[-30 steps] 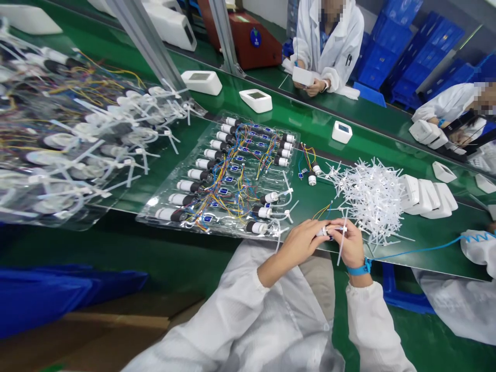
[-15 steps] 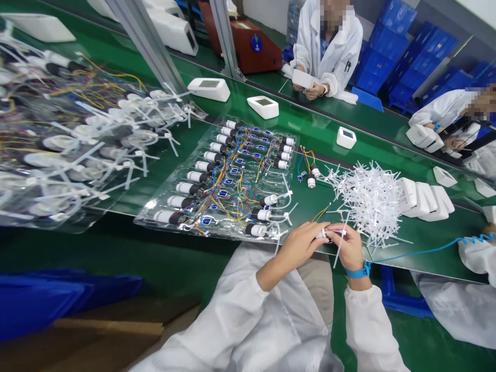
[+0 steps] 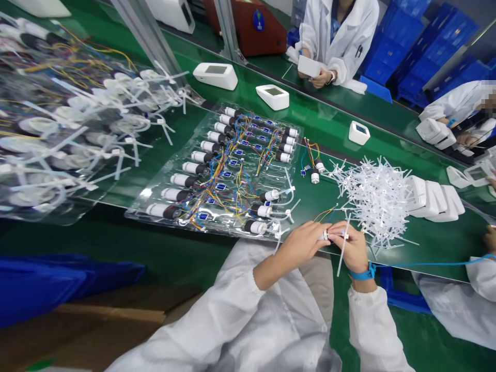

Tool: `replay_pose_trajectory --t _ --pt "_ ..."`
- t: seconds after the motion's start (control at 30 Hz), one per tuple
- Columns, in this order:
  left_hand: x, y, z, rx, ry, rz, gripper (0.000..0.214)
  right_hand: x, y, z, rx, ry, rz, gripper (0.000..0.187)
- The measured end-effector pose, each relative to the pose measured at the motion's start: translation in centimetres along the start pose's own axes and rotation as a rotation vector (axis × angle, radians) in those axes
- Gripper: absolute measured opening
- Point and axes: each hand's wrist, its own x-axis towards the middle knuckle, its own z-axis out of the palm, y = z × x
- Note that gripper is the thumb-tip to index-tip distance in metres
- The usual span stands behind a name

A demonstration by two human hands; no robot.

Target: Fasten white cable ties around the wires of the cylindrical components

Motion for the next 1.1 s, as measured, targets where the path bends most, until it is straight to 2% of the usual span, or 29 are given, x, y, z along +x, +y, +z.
replay_pose_trajectory --t 0.27,0.6,0.83,1.0,1.1 --pt "0.0 0.0 -0.2 -0.012 -0.046 0.003 0.033 0.3 0.1 -0.3 0.023 -0.059 -0.011 0.001" --pt "0.0 0.8 -0.6 -0.039 0.013 -0.027 0.035 0.0 0.0 -0.3 0.051 -0.035 0.007 0.004" --pt "-0.2 0.8 -0.7 0.010 -0.043 -0.024 0.040 -0.4 -0.6 -0.3 -0.035 -0.056 0.001 0.008" --pt "-0.6 0.6 -0.6 0.083 -0.075 -0.014 0.044 -0.7 -0.3 -0.7 -0.052 -0.116 -0.024 0.015" --pt "-0.5 0.5 -0.8 0.055 -0.084 -0.009 0.042 -0.4 -0.2 -0.7 -0.039 -0.142 -0.008 0.013"
